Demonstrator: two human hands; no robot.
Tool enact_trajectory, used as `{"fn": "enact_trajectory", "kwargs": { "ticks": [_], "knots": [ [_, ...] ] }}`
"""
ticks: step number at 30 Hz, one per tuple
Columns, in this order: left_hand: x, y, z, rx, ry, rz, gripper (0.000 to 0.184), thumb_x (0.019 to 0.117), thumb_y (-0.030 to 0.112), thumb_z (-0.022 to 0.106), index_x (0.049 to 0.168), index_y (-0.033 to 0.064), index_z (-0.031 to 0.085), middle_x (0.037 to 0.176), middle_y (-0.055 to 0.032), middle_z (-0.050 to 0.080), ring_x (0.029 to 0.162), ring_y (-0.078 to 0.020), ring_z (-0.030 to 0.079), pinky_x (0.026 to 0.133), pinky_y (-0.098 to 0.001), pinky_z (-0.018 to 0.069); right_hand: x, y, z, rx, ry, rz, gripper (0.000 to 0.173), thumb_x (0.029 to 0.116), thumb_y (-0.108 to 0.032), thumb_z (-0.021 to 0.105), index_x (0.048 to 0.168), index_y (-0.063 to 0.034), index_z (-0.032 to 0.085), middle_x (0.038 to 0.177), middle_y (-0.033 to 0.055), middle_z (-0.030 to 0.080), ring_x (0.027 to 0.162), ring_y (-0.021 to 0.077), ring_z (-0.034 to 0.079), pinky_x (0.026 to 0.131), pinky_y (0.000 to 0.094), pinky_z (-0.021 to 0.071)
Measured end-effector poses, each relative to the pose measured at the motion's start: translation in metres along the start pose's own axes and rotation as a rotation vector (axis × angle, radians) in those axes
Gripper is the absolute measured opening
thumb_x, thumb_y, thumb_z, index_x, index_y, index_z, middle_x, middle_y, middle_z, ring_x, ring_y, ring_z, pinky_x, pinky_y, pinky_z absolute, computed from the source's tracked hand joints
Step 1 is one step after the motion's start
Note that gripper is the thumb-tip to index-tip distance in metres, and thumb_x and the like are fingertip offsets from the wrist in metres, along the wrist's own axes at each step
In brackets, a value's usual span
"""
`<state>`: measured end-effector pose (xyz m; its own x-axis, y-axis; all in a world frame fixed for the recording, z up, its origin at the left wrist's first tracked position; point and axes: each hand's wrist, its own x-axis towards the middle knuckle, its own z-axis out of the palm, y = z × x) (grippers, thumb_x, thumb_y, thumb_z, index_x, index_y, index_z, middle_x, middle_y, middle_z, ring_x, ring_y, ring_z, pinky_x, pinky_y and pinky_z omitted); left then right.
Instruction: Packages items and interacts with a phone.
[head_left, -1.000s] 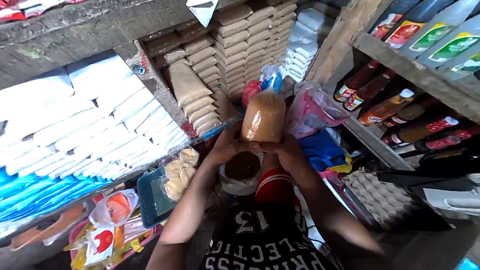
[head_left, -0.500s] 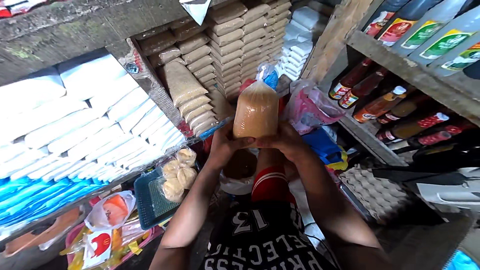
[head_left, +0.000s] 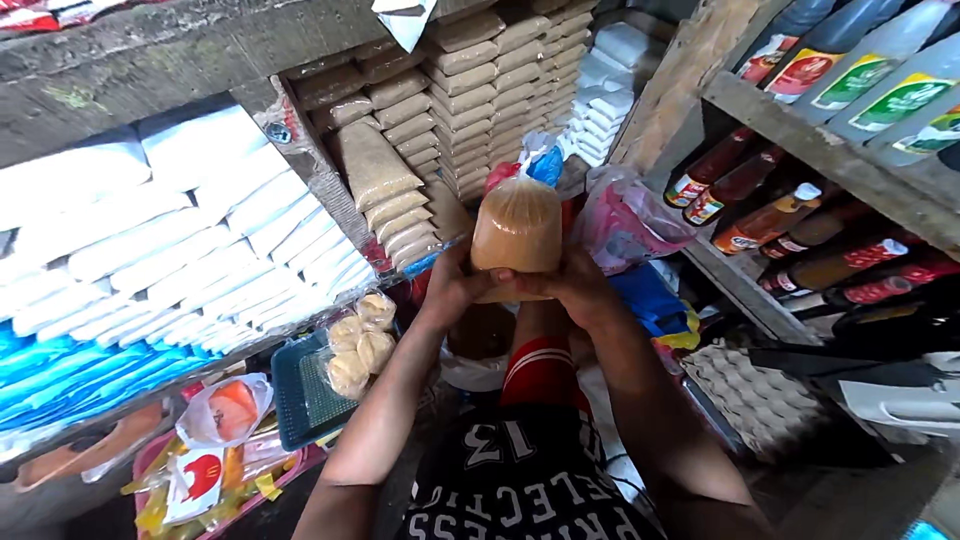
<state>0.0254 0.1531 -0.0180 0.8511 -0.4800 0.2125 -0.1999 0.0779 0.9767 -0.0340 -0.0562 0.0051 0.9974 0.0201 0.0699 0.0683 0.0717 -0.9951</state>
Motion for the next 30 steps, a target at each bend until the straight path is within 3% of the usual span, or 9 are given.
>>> {"fn": "enact_trajectory", "kwargs": {
  "ticks": [6,9,12,15,18,20,23,25,30],
  "knots": [
    [-0.001,0.0,-0.001,-0.074,-0.013,-0.02,0.031,0.0916,0.013,0.075,0.12,0.0049,0.066,0.099,-0.0119,0.074,0.082,-0.0203,0.072,0.071,-0.0369,0.062,0.005,0.01,0.006,0.073,0.107,-0.091,0.052,0.0719,-0.018,0.093,0.118,-0.0085,0.071,0.107,0.0092,0.075,0.095,0.0191,0.073,0.082,0.0395,0.064],
    [-0.003,0.007,-0.01,-0.032,-0.104,-0.019,0.051,0.0914,0.028,0.078,0.135,0.0098,0.059,0.113,-0.0075,0.072,0.097,-0.0174,0.071,0.083,-0.0365,0.062,0.005,0.008,0.009,0.061,0.118,-0.078,0.049,0.0713,-0.017,0.093,0.115,-0.0084,0.072,0.106,0.0091,0.075,0.094,0.0197,0.074,0.082,0.041,0.0643],
    [-0.004,0.012,-0.01,-0.025,-0.029,0.024,0.065,0.0882,0.03,0.081,0.144,0.0124,0.054,0.119,-0.0075,0.071,0.097,-0.0176,0.071,0.081,-0.0363,0.0628,0.007,0.002,0.012,0.037,0.067,-0.034,0.05,0.0731,-0.017,0.092,0.117,-0.0083,0.071,0.107,0.0088,0.075,0.095,0.0188,0.074,0.081,0.0386,0.0644],
    [-0.005,0.009,-0.006,-0.05,0.042,0.029,0.055,0.089,0.026,0.079,0.138,0.0106,0.059,0.113,-0.0084,0.072,0.088,-0.0181,0.072,0.075,-0.0361,0.0629,0.009,-0.003,0.011,0.042,-0.015,-0.032,0.064,0.0732,-0.02,0.091,0.129,-0.0099,0.062,0.114,0.0069,0.071,0.101,0.0162,0.071,0.085,0.0362,0.0629],
    [-0.006,0.003,-0.004,-0.111,0.073,0.005,0.038,0.0912,0.021,0.076,0.125,0.0074,0.065,0.1,-0.0104,0.073,0.078,-0.0183,0.071,0.067,-0.0353,0.0613,0.014,-0.003,0.015,0.063,0.037,-0.087,0.058,0.071,-0.016,0.092,0.123,-0.0074,0.067,0.111,0.0097,0.073,0.098,0.0189,0.072,0.083,0.0387,0.064],
    [-0.007,0.007,-0.006,-0.121,0.068,-0.001,0.035,0.0921,0.021,0.076,0.123,0.0065,0.066,0.1,-0.0109,0.073,0.08,-0.0187,0.071,0.069,-0.0357,0.0616,0.016,-0.004,0.018,0.087,0.063,-0.107,0.052,0.0702,-0.013,0.092,0.116,-0.0066,0.07,0.107,0.01,0.074,0.094,0.0193,0.073,0.082,0.0392,0.0644],
    [-0.009,0.017,-0.013,-0.101,0.013,0.016,0.055,0.0902,0.035,0.079,0.135,0.0105,0.059,0.11,-0.0078,0.072,0.091,-0.0167,0.071,0.077,-0.0349,0.062,0.017,-0.011,0.025,0.093,0.077,-0.077,0.047,0.0698,-0.012,0.092,0.112,-0.0058,0.072,0.104,0.0115,0.075,0.091,0.0213,0.074,0.079,0.0416,0.0651],
    [-0.01,0.021,-0.014,-0.06,0.061,0.041,0.07,0.0869,0.044,0.08,0.144,0.0147,0.054,0.114,-0.007,0.072,0.091,-0.0164,0.072,0.075,-0.0342,0.0627,0.018,-0.012,0.026,0.074,0.031,-0.061,0.046,0.0722,-0.013,0.091,0.114,-0.0067,0.072,0.105,0.0118,0.075,0.092,0.0221,0.074,0.079,0.0426,0.0649],
    [-0.012,0.016,-0.01,-0.063,0.194,0.033,0.052,0.0891,0.032,0.079,0.135,0.0139,0.062,0.109,-0.0077,0.074,0.085,-0.0184,0.072,0.072,-0.037,0.0627,0.024,-0.018,0.022,0.064,-0.152,-0.088,0.058,0.0801,-0.017,0.087,0.132,-0.0099,0.061,0.119,0.0084,0.07,0.104,0.0178,0.07,0.087,0.0376,0.0628]
  ]
}}
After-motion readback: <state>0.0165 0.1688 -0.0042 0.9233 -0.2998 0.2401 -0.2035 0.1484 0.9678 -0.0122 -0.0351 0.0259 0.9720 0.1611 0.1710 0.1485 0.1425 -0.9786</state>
